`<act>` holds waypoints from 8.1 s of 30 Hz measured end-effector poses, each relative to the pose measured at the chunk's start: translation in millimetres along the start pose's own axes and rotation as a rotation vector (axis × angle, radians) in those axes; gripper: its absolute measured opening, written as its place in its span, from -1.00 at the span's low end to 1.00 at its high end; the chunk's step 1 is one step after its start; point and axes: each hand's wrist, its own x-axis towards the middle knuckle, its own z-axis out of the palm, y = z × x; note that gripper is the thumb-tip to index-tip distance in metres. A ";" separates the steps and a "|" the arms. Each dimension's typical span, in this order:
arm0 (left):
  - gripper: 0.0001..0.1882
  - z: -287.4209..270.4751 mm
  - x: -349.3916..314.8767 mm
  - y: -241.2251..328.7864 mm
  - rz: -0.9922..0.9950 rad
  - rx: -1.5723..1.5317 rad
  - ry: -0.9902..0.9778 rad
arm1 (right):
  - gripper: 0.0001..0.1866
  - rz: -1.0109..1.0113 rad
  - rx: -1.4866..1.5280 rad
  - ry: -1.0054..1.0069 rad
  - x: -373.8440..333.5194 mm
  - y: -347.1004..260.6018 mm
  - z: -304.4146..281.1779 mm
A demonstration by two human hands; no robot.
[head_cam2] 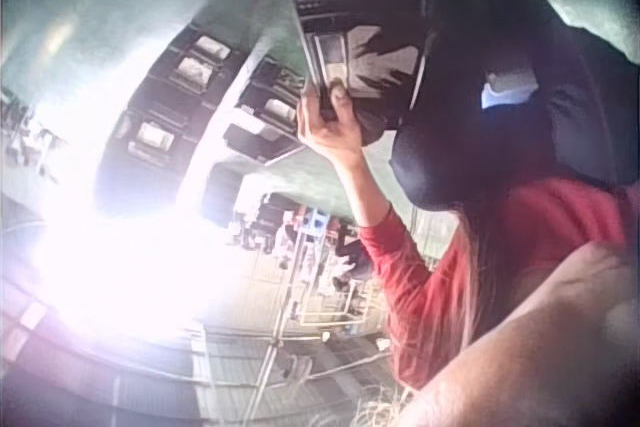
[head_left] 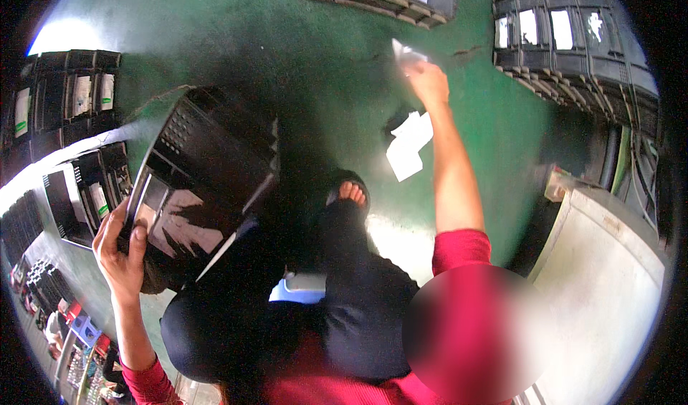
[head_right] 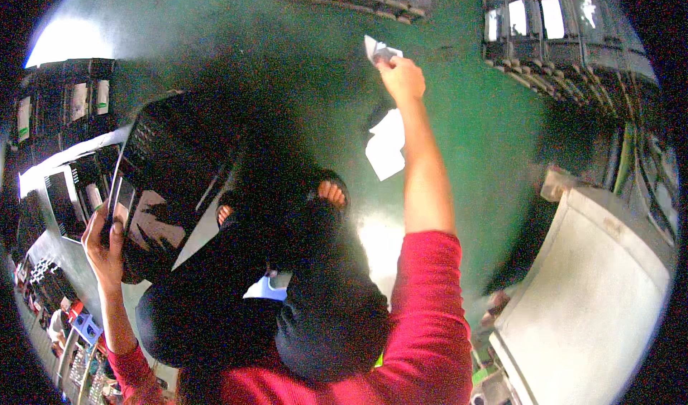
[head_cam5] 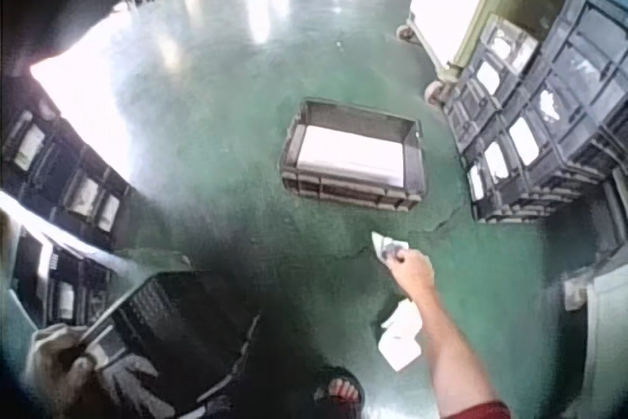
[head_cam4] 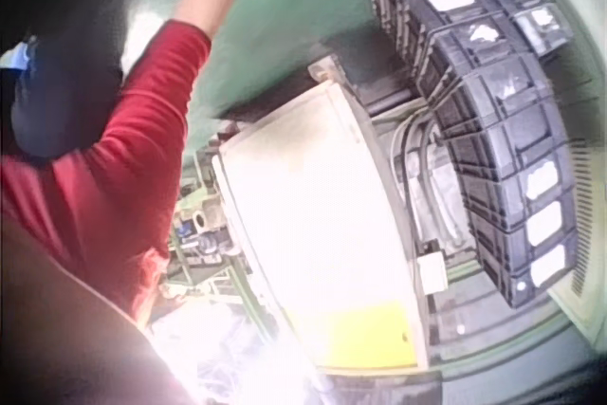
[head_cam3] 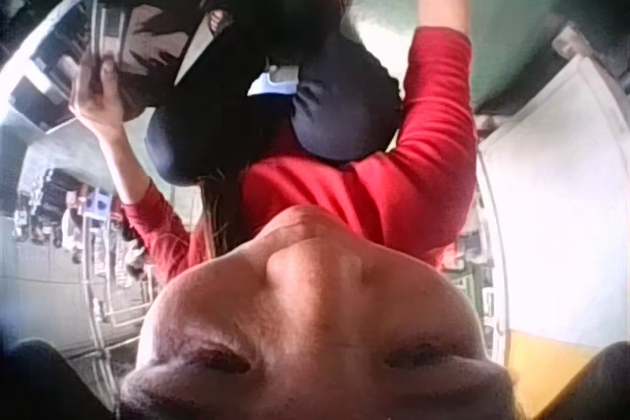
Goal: The person sits on the floor and wipes the interior of black plastic crates using a cloth. They pick up crates from a stack, wipe them, and place them back. The person also handles a white paper or label, briefly inspecting it before continuing to clean the crates.
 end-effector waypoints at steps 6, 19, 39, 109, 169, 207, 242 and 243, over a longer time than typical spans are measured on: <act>-0.63 0.8 -3.2 -7.4 0.001 -0.013 -0.019 | -0.62 0.116 0.293 -0.190 -130.0 62.0 -7.2; -0.64 1.9 -3.9 -6.9 -0.039 0.060 0.000 | -0.62 0.218 0.060 -0.232 -153.6 84.8 45.9; -0.61 -5.1 14.8 6.1 -0.081 -0.050 0.031 | -0.35 0.579 0.156 -0.258 -137.6 118.3 38.3; -0.53 230.7 87.9 -79.2 -0.330 -0.446 0.258 | -0.77 -0.539 -0.689 -0.103 -32.2 -126.2 111.5; -0.54 233.4 94.2 -71.8 -0.352 -0.470 0.289 | -0.75 -1.135 -0.049 -0.521 -112.6 -218.8 168.8; -0.52 235.8 96.6 -70.7 -0.355 -0.523 0.228 | -0.65 -0.632 0.183 0.166 -79.3 -277.8 199.6; -0.52 237.5 98.1 -70.2 -0.391 -0.406 0.277 | -0.68 -0.268 -0.116 -0.820 -138.7 -83.9 53.2; -0.52 238.8 98.8 -69.6 -0.385 -0.400 0.296 | -0.67 -0.295 -0.203 -0.733 -137.1 -73.6 45.9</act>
